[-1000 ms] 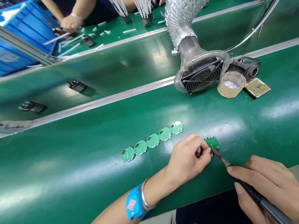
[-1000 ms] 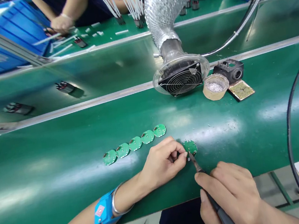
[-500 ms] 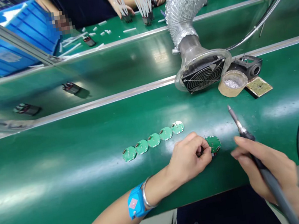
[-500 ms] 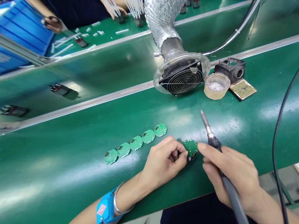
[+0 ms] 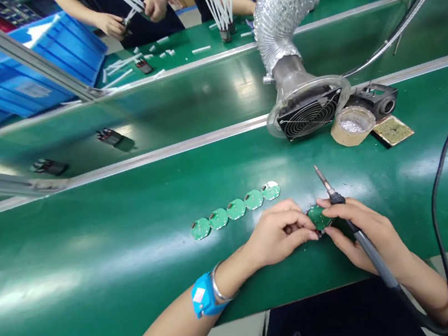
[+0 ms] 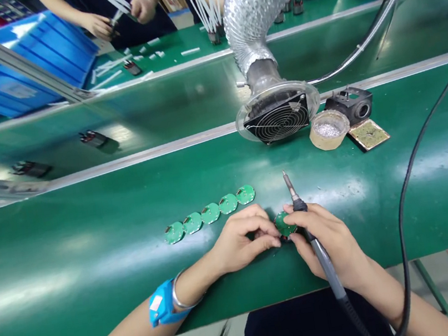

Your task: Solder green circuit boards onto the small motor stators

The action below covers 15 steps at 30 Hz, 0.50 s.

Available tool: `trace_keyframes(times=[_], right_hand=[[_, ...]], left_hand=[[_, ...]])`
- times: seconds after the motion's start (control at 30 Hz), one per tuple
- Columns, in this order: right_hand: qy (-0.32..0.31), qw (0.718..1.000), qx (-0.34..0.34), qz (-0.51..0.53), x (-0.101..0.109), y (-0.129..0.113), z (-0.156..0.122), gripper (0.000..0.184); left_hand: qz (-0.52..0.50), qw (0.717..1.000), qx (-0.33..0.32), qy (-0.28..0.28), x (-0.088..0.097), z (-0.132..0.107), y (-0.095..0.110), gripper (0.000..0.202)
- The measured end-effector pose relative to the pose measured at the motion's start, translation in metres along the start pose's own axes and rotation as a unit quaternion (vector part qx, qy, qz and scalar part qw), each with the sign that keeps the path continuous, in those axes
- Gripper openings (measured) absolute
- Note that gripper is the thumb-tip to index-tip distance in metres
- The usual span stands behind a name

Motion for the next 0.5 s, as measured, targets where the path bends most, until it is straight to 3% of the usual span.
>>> trace_keyframes(times=[0.1,0.27,0.4,0.5], right_hand=[[0.016,1.0,0.011,-0.007,0.006,-0.005,0.005,0.038],[0.049,0.997,0.046,-0.034,0.016,-0.018,0.014,0.034],[0.004,0.999,-0.001,-0.033,0.006,-0.011,0.011,0.03],[-0.051,0.996,0.015,-0.069,-0.007,-0.012,0.004,0.029]], left_hand=[[-0.071,0.994,0.078,-0.004,-0.006,0.009,0.002,0.014],[-0.07,0.993,0.093,-0.004,-0.006,0.011,0.007,0.012],[-0.097,0.989,0.107,-0.008,-0.007,0.008,0.003,0.014],[-0.118,0.985,0.124,-0.002,-0.009,0.006,0.0,0.015]])
Point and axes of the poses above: each hand's wrist, its own z-axis towards the middle knuckle, its own x-axis out of the back of the hand, y = z × x, the point moved 7 cm from there along z, towards the middle knuckle, and after that the axes turned 13 degrees about x, right-handed, at the moved point
